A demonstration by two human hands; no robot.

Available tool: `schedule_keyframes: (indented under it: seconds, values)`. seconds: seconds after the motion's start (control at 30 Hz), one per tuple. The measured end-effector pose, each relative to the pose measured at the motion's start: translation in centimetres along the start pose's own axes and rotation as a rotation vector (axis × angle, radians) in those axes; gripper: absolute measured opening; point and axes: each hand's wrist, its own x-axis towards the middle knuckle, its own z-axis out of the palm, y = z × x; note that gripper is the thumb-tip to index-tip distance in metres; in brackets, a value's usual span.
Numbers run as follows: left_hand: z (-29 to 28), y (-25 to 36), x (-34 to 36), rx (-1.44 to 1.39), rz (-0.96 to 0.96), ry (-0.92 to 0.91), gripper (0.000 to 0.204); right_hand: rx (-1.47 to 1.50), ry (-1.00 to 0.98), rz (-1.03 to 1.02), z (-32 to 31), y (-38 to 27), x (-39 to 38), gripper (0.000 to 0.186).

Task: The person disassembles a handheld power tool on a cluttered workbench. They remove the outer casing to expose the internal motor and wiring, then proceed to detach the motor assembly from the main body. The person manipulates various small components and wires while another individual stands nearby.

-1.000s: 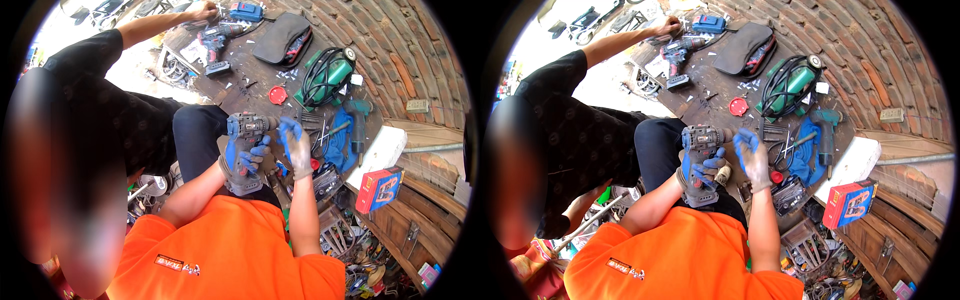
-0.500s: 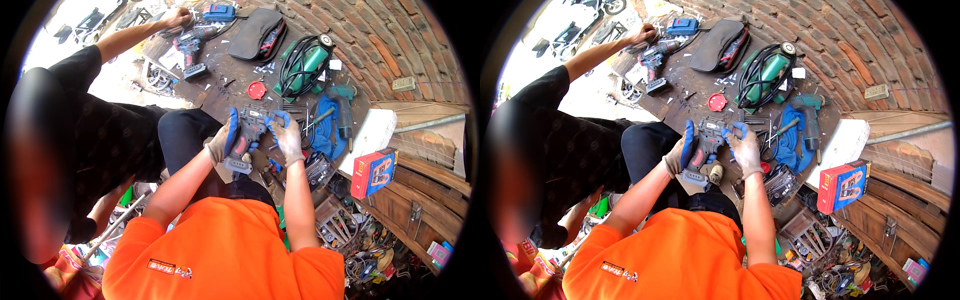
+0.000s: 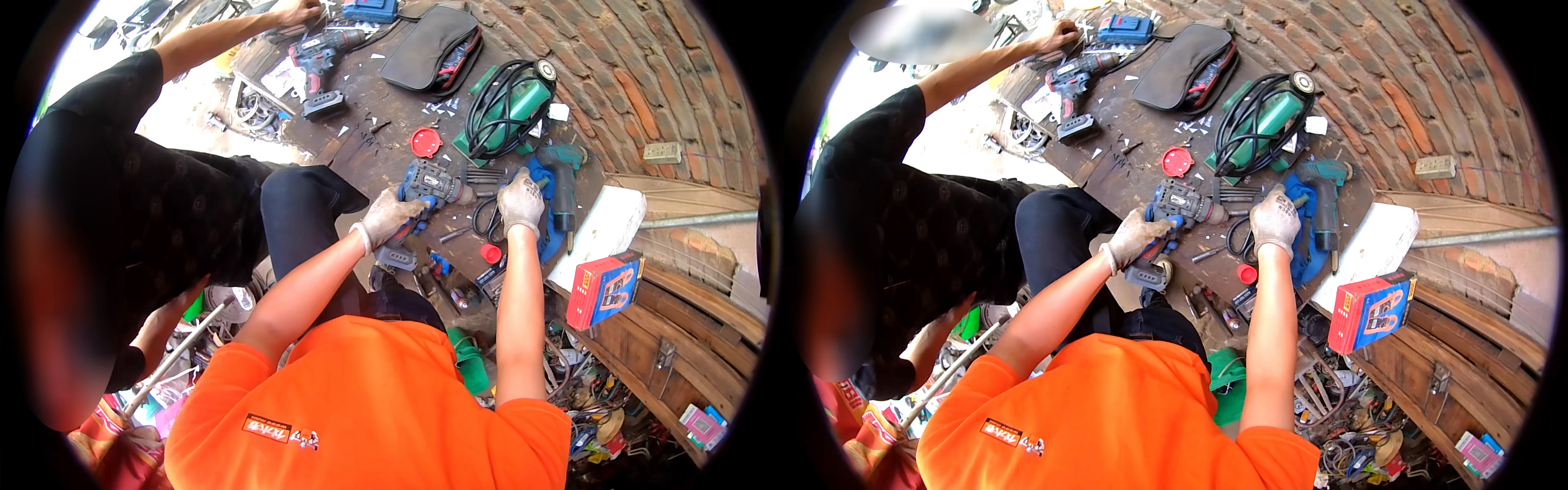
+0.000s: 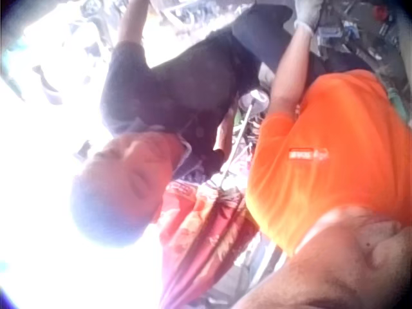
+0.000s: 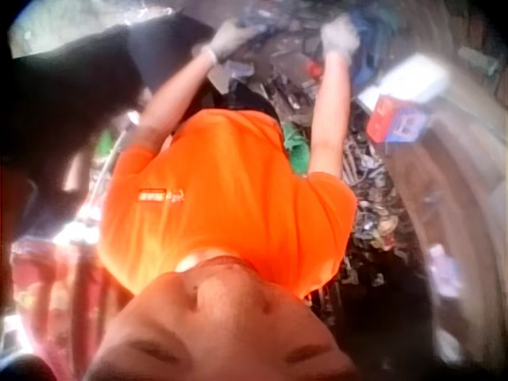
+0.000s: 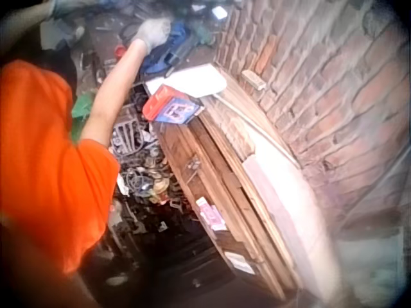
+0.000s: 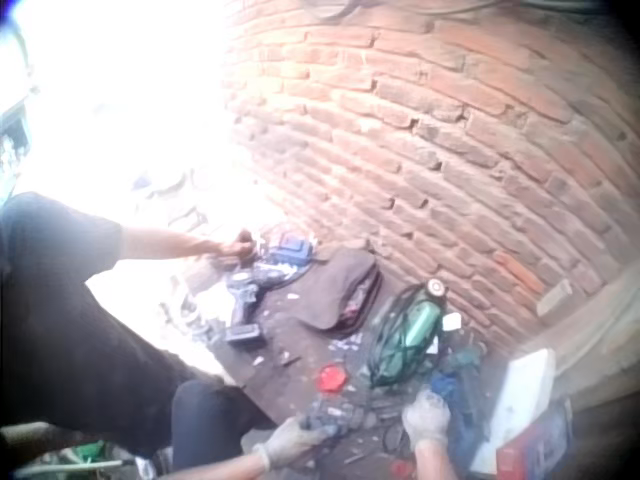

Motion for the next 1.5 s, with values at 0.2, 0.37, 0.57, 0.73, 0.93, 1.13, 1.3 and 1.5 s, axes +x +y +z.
schedule_keyframes:
  seconds: [0.2, 0.37, 0.57, 0.73, 0.93, 1.13, 1.3, 1.5]
  values:
    - [-0.7, 0.2, 0.5, 0.031, -0.009, -0.042, 0.022, -0.018, 0.043, -0.081, 0.4, 0.3, -0.3, 0.034]
    - [0.4, 3.5, -1.6, 0.153, 0.006, -0.020, 0.029, -0.027, -0.027, -0.056, 0.2, 0.1, -0.1, 0.038]
    - [0.8, 3.9, -1.6, 0.145, -0.019, -0.013, 0.033, -0.040, 0.017, -0.056, 0.1, 0.0, 0.2, 0.035]
    - [0.9, 5.4, -2.6, 0.072, -0.008, -0.027, 0.032, 0.624, 0.021, -0.219, -3.5, 0.3, -3.5, 0.038]
    - [0.5, 1.9, -0.1, -0.046, -0.034, -0.052, 0.031, 1.462, -0.039, -0.422, -4.5, -6.1, -8.8, 0.036]
    - [0.6, 2.7, -0.6, 0.235, 0.042, 0.024, 0.025, 1.140, 0.127, -0.569, -1.5, -8.1, -6.5, 0.032]
    - [0.3, 2.3, -0.8, 0.028, 0.012, -0.036, 0.024, 0.871, 0.276, -0.800, -0.9, -9.3, -6.5, 0.030]
    - [0.5, 4.7, -2.2, 0.031, -0.007, -0.031, 0.023, 0.678, 0.318, -0.881, -0.3, -9.3, -6.4, 0.033]
